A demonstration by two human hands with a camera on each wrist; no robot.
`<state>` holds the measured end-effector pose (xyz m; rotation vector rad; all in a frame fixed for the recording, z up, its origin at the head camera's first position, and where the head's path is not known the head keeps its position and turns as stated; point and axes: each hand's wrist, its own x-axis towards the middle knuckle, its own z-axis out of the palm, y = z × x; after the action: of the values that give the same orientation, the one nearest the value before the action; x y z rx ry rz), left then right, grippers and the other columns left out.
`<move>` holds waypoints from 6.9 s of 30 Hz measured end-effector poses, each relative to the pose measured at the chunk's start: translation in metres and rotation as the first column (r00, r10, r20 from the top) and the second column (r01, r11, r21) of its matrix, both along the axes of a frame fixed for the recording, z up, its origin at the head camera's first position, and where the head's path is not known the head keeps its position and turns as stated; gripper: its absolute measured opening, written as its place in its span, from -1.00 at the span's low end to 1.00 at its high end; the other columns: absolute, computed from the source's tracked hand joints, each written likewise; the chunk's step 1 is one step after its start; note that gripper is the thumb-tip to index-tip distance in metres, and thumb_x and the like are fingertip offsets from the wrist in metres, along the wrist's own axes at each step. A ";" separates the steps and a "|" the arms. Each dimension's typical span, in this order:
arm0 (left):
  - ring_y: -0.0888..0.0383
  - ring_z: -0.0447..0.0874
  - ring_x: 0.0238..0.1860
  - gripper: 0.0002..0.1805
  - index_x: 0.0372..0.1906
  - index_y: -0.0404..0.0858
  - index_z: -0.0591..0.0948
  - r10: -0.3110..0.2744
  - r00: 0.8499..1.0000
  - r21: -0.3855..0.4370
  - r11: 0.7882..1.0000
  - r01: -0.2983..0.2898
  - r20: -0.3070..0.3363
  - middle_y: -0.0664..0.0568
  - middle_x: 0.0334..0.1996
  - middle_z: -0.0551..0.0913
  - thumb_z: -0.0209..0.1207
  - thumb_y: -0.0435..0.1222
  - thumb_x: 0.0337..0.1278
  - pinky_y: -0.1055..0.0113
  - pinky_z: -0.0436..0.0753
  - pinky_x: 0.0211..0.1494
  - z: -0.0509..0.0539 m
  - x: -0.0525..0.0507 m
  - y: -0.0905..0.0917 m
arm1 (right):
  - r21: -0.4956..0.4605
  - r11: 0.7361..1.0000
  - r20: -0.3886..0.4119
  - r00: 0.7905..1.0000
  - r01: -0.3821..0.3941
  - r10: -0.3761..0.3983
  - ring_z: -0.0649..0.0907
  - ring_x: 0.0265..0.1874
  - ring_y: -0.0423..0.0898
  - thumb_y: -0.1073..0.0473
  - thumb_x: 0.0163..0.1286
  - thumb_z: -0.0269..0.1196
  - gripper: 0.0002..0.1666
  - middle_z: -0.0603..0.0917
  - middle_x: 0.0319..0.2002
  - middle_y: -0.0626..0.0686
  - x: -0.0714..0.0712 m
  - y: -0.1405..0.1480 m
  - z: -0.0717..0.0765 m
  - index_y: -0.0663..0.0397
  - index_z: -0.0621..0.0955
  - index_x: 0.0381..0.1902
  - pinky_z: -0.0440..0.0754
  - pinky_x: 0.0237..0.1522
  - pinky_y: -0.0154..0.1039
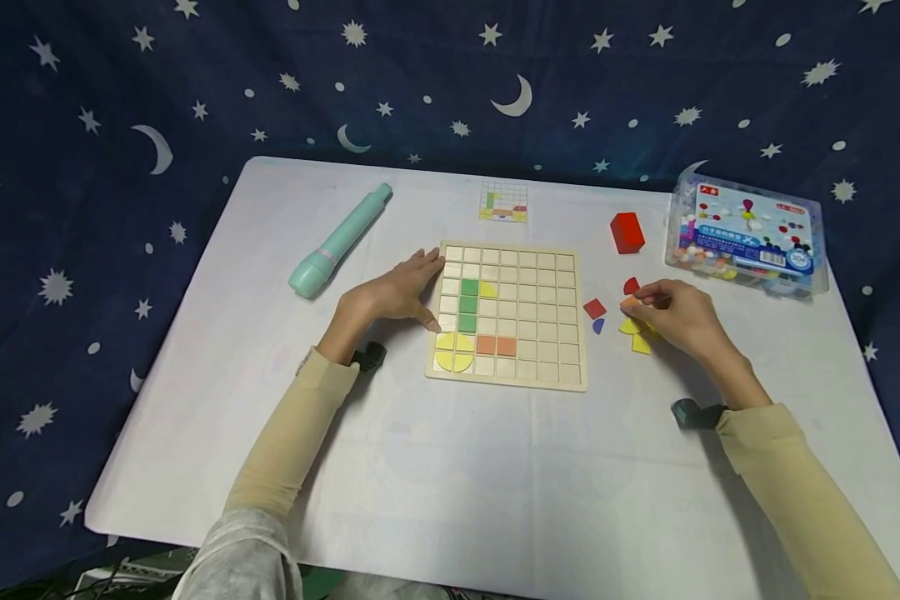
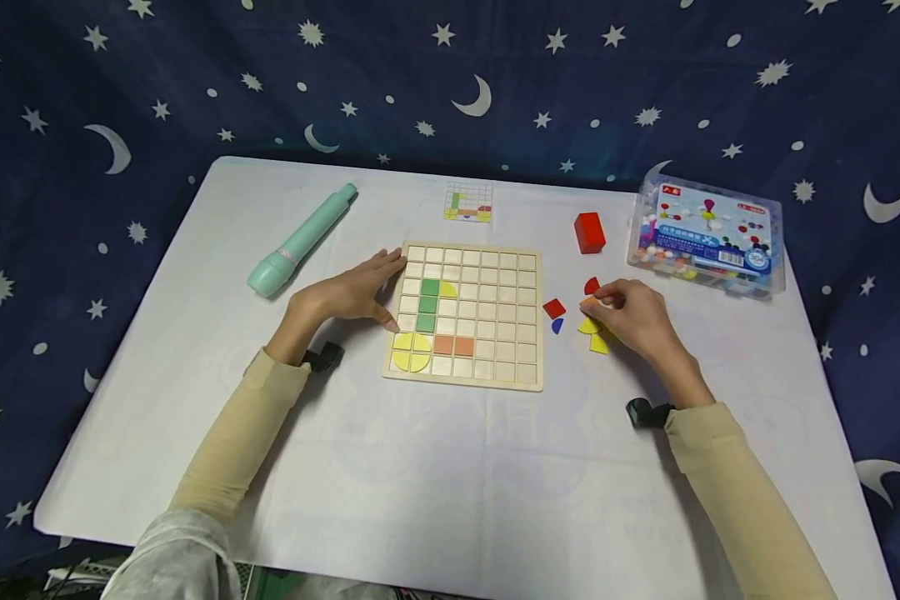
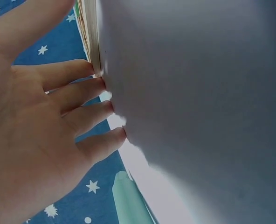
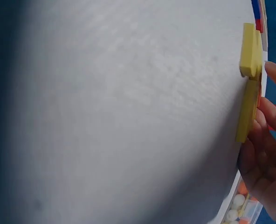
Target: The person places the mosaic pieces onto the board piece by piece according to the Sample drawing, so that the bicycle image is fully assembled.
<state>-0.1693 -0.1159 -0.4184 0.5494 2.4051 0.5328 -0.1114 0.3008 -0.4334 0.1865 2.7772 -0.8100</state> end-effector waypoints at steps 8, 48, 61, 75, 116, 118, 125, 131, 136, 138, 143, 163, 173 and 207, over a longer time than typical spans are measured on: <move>0.01 -0.42 0.70 0.31 0.68 -0.21 -0.08 0.004 1.000 -0.004 1.000 -0.004 0.012 0.00 0.70 -0.27 0.56 -0.10 -0.02 0.03 -0.15 0.72 0.000 0.000 0.002 | -0.011 1.000 0.020 1.000 0.013 -0.013 0.51 -0.20 0.11 -0.03 0.43 0.37 -0.46 0.60 -0.13 0.30 -0.001 -0.004 0.001 0.36 0.58 0.05 0.50 -0.47 -0.38; -0.03 -0.43 0.70 0.33 0.67 -0.26 -0.07 -0.015 1.000 0.006 1.000 0.015 0.002 -0.07 0.70 -0.26 0.58 -0.10 -0.06 0.03 -0.18 0.72 -0.001 -0.002 0.000 | -0.406 0.887 0.067 0.962 -0.217 0.266 0.74 -0.15 -0.04 0.21 0.42 0.36 -0.57 0.78 -0.09 0.12 0.034 -0.070 0.018 0.16 0.62 0.20 0.60 -0.15 -0.48; -0.01 -0.44 0.69 0.33 0.68 -0.23 -0.09 0.002 1.000 0.004 1.000 -0.002 0.017 -0.04 0.70 -0.28 0.57 -0.11 -0.04 -0.02 -0.18 0.71 0.003 -0.001 0.001 | -0.336 0.887 0.037 0.937 -0.317 0.348 0.65 -0.36 -0.03 0.30 0.31 0.35 -0.72 0.72 -0.33 0.03 0.032 -0.099 0.009 0.16 0.72 -0.01 0.64 -0.28 -0.38; -0.01 -0.43 0.69 0.34 0.68 -0.21 -0.08 0.009 1.000 0.004 1.000 -0.009 0.015 -0.04 0.70 -0.28 0.58 -0.10 -0.07 0.00 -0.17 0.71 0.001 -0.003 0.002 | -0.283 0.893 0.014 0.930 -0.350 0.368 0.63 -0.35 -0.05 0.28 0.31 0.36 -0.76 0.70 -0.38 -0.01 0.031 -0.109 0.002 0.09 0.73 -0.06 0.63 -0.27 -0.35; -0.03 -0.42 0.70 0.34 0.67 -0.27 -0.07 -0.006 1.000 0.011 1.000 0.006 0.005 -0.09 0.70 -0.24 0.59 -0.13 -0.08 0.05 -0.20 0.72 0.000 -0.002 0.001 | -0.111 0.976 -0.099 0.979 -0.186 0.175 0.58 -0.23 0.02 0.13 0.43 0.37 -0.70 0.76 -0.16 0.14 0.003 -0.037 0.003 0.14 0.73 0.03 0.53 -0.37 -0.44; -0.03 -0.42 0.70 0.34 0.67 -0.27 -0.07 -0.010 1.000 0.012 1.000 0.010 0.005 -0.09 0.70 -0.24 0.58 -0.13 -0.07 0.05 -0.20 0.72 0.000 -0.003 0.001 | -0.104 0.979 -0.086 0.982 -0.176 0.167 0.59 -0.21 0.03 0.14 0.44 0.36 -0.70 0.76 -0.14 0.15 0.001 -0.034 0.002 0.16 0.72 0.05 0.52 -0.33 -0.46; -0.03 -0.42 0.70 0.34 0.67 -0.27 -0.07 -0.007 1.000 0.013 1.000 0.007 0.005 -0.09 0.70 -0.24 0.59 -0.13 -0.07 0.05 -0.21 0.72 0.000 -0.003 0.001 | -0.079 0.983 -0.063 0.984 -0.169 0.164 0.57 -0.20 0.05 0.12 0.45 0.33 -0.66 0.69 -0.19 0.16 -0.003 -0.029 0.001 0.20 0.68 0.08 0.49 -0.26 -0.49; -0.02 -0.42 0.70 0.34 0.67 -0.27 -0.07 -0.006 1.000 0.010 1.000 0.006 0.004 -0.08 0.70 -0.24 0.59 -0.12 -0.08 0.06 -0.20 0.72 0.000 -0.003 0.001 | -0.061 0.987 -0.063 0.988 -0.146 0.142 0.54 -0.21 0.05 0.12 0.46 0.32 -0.66 0.65 -0.20 0.15 -0.007 -0.025 0.001 0.19 0.68 0.08 0.49 -0.29 -0.47; -0.03 -0.41 0.70 0.33 0.67 -0.27 -0.07 -0.007 1.000 0.014 1.000 0.007 0.008 -0.09 0.70 -0.24 0.58 -0.13 -0.07 0.05 -0.20 0.72 0.000 -0.003 0.001 | -0.057 0.994 -0.052 0.994 -0.097 0.094 0.53 -0.17 0.07 0.15 0.47 0.31 -0.64 0.63 -0.16 0.20 -0.011 -0.017 -0.002 0.21 0.64 0.13 0.46 -0.30 -0.55; -0.03 -0.42 0.70 0.33 0.67 -0.27 -0.06 -0.006 1.000 0.016 1.000 0.006 0.009 -0.09 0.70 -0.24 0.58 -0.13 -0.07 0.05 -0.20 0.72 0.000 -0.002 0.001 | -0.057 0.995 -0.056 0.996 -0.078 0.075 0.53 -0.17 0.08 0.17 0.47 0.31 -0.65 0.62 -0.14 0.22 -0.012 -0.014 -0.003 0.22 0.63 0.13 0.44 -0.30 -0.58; -0.03 -0.42 0.70 0.33 0.67 -0.28 -0.07 -0.008 1.000 0.017 1.000 0.007 0.009 -0.10 0.70 -0.24 0.58 -0.13 -0.06 0.06 -0.21 0.72 0.001 -0.002 0.001 | -0.044 0.998 -0.056 0.997 -0.049 0.046 0.53 -0.11 0.13 0.18 0.46 0.33 -0.60 0.59 -0.08 0.25 -0.016 -0.009 -0.001 0.26 0.58 0.16 0.47 -0.21 -0.45; -0.02 -0.42 0.70 0.32 0.68 -0.26 -0.07 -0.010 1.000 0.015 1.000 0.010 0.004 -0.07 0.70 -0.25 0.58 -0.12 -0.05 0.05 -0.20 0.72 -0.001 -0.002 0.001 | -0.007 1.000 0.049 0.999 0.004 -0.004 0.54 -0.15 0.16 0.13 0.48 0.31 -0.53 0.56 -0.08 0.32 -0.029 -0.001 0.003 0.37 0.52 0.15 0.55 -0.33 -0.43; -0.03 -0.42 0.70 0.32 0.67 -0.26 -0.06 -0.007 1.000 0.015 1.000 0.007 -0.001 -0.08 0.70 -0.24 0.58 -0.12 -0.06 0.05 -0.19 0.72 0.000 -0.002 0.001 | -0.052 0.998 0.003 1.000 0.024 -0.024 0.54 -0.20 0.11 0.17 0.44 0.35 -0.57 0.61 -0.09 0.31 -0.028 -0.002 0.001 0.34 0.55 0.12 0.52 -0.40 -0.50; -0.01 -0.43 0.70 0.31 0.68 -0.25 -0.07 0.003 1.000 0.018 1.000 -0.003 0.015 -0.06 0.70 -0.25 0.57 -0.13 -0.04 0.03 -0.19 0.72 -0.001 -0.001 -0.001 | -0.306 0.941 0.001 0.989 -0.142 0.149 0.77 -0.27 -0.13 0.07 0.53 0.26 -0.61 0.78 -0.07 0.28 -0.003 -0.042 0.017 0.26 0.61 0.12 0.64 -0.23 -0.55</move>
<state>-0.1705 -0.1172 -0.4194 0.5476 2.3896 0.5591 -0.1149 0.2589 -0.4168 -0.0645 2.5617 -1.1715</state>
